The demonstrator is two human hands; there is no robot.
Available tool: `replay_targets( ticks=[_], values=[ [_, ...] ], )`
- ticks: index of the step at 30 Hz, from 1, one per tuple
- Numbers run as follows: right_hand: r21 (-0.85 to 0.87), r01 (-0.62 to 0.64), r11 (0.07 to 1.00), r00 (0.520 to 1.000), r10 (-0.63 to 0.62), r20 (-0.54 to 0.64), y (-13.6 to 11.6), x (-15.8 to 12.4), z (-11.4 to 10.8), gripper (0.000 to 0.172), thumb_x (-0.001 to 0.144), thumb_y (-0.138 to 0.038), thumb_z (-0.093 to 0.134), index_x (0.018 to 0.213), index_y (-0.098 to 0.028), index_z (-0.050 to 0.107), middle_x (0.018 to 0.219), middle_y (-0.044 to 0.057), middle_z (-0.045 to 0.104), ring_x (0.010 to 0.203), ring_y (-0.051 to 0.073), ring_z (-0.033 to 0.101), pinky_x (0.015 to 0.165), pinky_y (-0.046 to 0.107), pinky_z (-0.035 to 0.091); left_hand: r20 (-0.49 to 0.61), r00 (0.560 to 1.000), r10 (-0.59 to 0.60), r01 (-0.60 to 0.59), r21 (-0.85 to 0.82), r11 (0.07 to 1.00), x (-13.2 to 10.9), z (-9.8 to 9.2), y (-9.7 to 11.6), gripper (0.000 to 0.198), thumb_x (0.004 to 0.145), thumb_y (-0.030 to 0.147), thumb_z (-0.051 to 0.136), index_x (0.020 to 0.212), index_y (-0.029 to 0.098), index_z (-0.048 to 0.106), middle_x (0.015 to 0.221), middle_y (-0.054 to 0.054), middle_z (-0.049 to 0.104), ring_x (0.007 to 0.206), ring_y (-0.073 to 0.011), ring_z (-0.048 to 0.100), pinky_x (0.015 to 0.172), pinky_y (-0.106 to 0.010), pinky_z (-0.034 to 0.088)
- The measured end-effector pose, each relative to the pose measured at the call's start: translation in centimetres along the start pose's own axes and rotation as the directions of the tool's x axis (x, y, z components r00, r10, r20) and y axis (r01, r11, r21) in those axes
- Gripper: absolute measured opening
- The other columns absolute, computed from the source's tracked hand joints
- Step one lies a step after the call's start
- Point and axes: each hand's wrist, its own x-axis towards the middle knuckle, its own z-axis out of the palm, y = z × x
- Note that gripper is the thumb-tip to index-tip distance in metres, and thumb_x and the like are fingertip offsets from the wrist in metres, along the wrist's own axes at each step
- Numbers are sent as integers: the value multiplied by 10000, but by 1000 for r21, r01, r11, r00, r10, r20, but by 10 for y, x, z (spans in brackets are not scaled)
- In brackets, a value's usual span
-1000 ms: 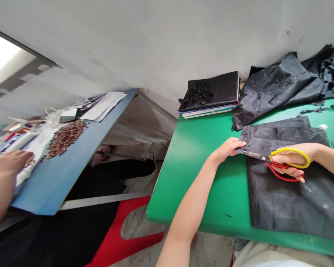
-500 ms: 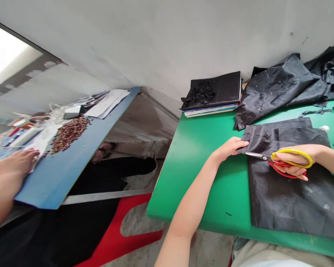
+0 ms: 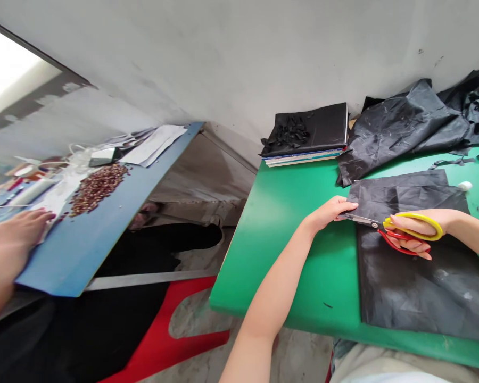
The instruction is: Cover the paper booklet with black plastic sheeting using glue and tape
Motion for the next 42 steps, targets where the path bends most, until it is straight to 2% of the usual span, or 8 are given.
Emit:
replay_targets(
  ticks=[6,12,20,27,35,42],
  values=[
    [-3,96,995,995,-96,-24,2,4,2,666,899,-800,323,664,-194,468,455,-47,406,366,88,401,346,229,415,8,1000,3,-3,24,1000,-2,1,3,514,684,611,635,534,188,384,470,81,314,443,-30,246,475,-230,151],
    [-3,47,999,998,-47,-41,8,4,-2,649,911,-777,340,718,-185,519,440,-56,416,347,99,417,361,242,431,2,1000,7,-7,32,999,-2,2,5,519,690,616,632,531,186,389,457,84,315,432,-28,249,470,-233,140],
    [-31,40,999,998,-41,-46,7,4,-2,662,941,-737,336,575,-197,447,386,-21,450,316,85,411,341,210,390,14,1000,17,-17,25,1000,-2,0,3,534,704,626,631,523,190,381,445,83,310,417,-26,243,469,-233,132],
    [-9,-9,1000,999,8,-50,4,3,0,676,906,-747,418,506,-203,398,384,-17,443,311,83,414,323,214,381,16,1000,11,-11,24,1000,-2,1,3,555,686,656,635,519,188,389,443,80,309,426,-30,235,464,-229,140],
    [-69,12,998,993,-20,-116,3,2,3,625,933,-746,346,684,-191,491,408,-44,454,326,85,398,364,227,463,11,1000,4,-4,44,999,-3,2,5,573,685,679,635,539,190,375,462,86,297,430,-28,230,461,-231,125],
    [-2,73,997,995,-73,-70,-2,4,6,620,956,-733,283,753,-187,494,421,-45,461,362,89,425,403,221,463,-1,1000,-18,18,52,998,-1,2,3,560,676,681,626,575,197,362,492,87,293,455,-34,229,462,-221,144]
  ],
)
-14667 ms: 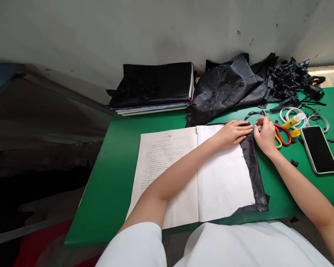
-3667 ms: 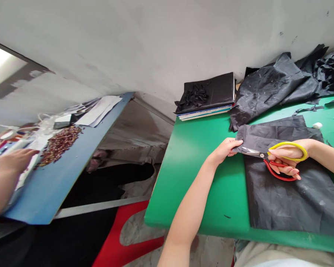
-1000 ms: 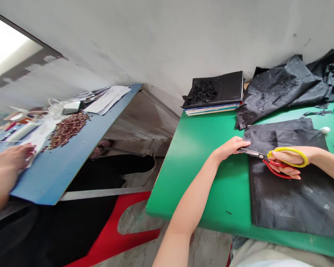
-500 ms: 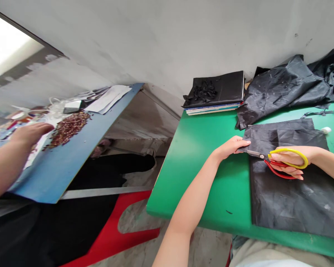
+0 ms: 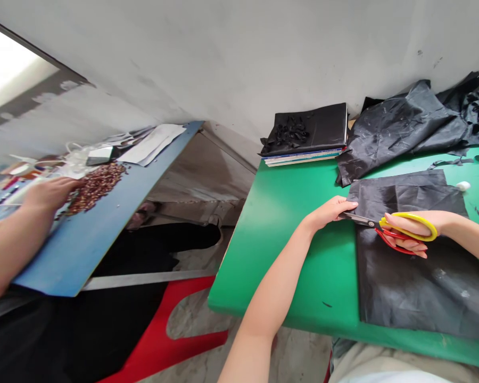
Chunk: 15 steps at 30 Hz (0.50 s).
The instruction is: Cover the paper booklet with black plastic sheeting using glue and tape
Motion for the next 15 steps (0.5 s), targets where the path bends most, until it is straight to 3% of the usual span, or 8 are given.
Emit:
replay_targets(
  ticks=[15],
  values=[
    [-211,-62,975,996,48,-70,-13,5,5,667,941,-765,257,674,-202,495,422,13,535,403,129,519,456,265,401,-27,1000,6,-7,-8,1000,-1,3,1,529,708,639,615,559,195,369,479,87,299,448,-37,244,470,-229,159]
  ],
)
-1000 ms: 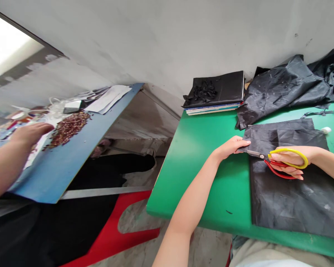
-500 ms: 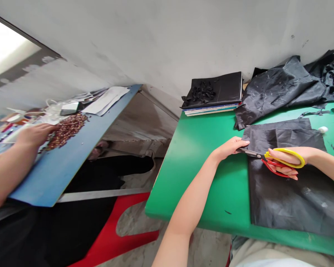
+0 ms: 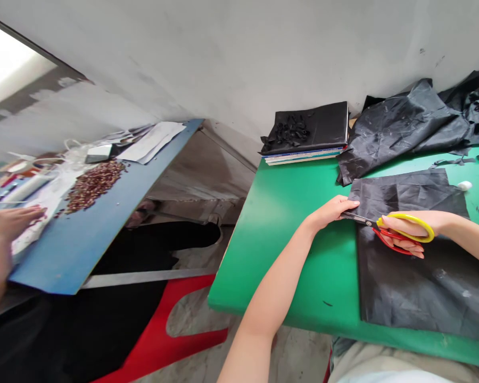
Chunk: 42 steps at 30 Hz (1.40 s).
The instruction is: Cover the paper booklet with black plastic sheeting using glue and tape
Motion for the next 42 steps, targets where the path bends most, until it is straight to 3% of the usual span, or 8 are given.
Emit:
replay_targets(
  ticks=[9,32,42],
  values=[
    [-1,-2,1000,1000,2,6,4,1,-1,664,941,-759,290,673,-189,502,419,13,540,388,120,518,439,237,389,26,1000,10,-12,77,997,-1,1,5,440,801,482,538,504,163,477,414,34,448,402,-48,367,462,-216,236],
    [50,17,999,1000,-18,23,12,2,-2,576,986,-657,329,707,-184,503,394,-25,498,336,101,462,380,212,374,33,999,-10,7,78,997,-4,-2,7,458,786,488,559,481,150,510,383,15,462,397,-47,371,462,-215,221],
    [-41,-6,999,1000,7,24,13,2,-3,640,1020,-593,269,570,-184,466,401,18,513,347,95,470,357,212,304,53,999,-5,0,101,995,-5,-3,8,475,811,466,561,469,137,542,394,2,495,399,-46,386,473,-213,235]
  ],
)
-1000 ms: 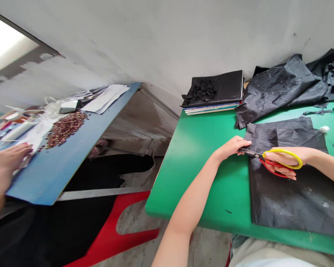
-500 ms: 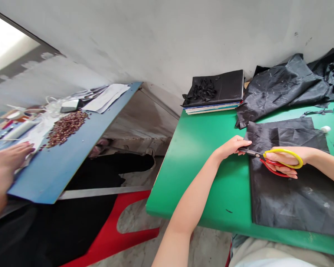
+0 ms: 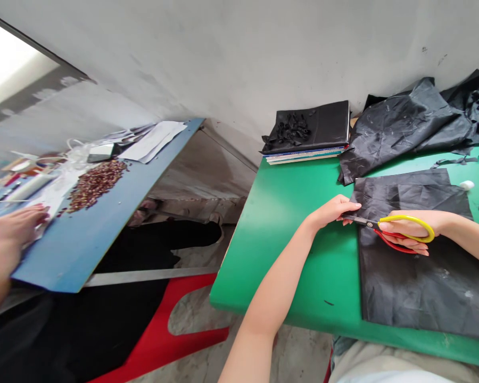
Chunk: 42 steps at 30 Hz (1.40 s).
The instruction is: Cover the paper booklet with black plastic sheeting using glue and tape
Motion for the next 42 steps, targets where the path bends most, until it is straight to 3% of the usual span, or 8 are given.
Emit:
replay_targets(
  ticks=[8,13,20,32,38,42],
  values=[
    [-12,-7,1000,1000,7,-5,-2,-1,1,688,1015,-614,266,522,-175,458,397,30,517,353,92,483,368,214,311,21,999,40,-39,-29,999,4,-2,-6,475,766,517,585,490,131,601,443,-13,569,408,-60,453,459,-212,288],
    [14,0,1000,998,1,-66,-5,-2,4,633,996,-652,298,608,-181,465,397,12,520,342,89,470,375,196,348,34,999,35,-34,-38,999,5,-4,-9,451,755,515,602,543,120,653,482,-16,610,420,-61,477,466,-209,318],
    [25,-108,994,990,110,-93,-18,-4,7,628,923,-748,373,706,-172,501,407,-4,525,349,107,503,391,201,415,69,995,74,-71,-51,996,3,-4,-8,449,770,498,611,559,110,692,506,-33,639,441,-51,449,468,-205,300],
    [62,-33,998,996,38,-83,-14,-3,5,642,926,-755,359,666,-184,498,389,-16,507,346,98,469,411,212,385,82,993,79,-76,-35,996,3,-4,-6,479,791,534,603,618,104,726,555,-46,668,489,-62,459,489,-203,327],
    [49,33,998,997,-29,-68,1,1,3,612,979,-675,334,634,-194,491,393,-4,519,380,112,493,447,230,374,79,995,67,-65,-24,998,3,-3,-5,501,769,567,614,644,97,737,563,-47,671,499,-65,469,493,-201,337],
    [-17,3,1000,998,-4,-67,5,2,2,627,998,-645,300,597,-194,473,385,-6,506,364,101,473,444,226,372,81,995,64,-63,-9,998,4,-3,-6,507,777,564,593,633,97,731,567,-49,667,488,-61,442,492,-209,320]
  ],
)
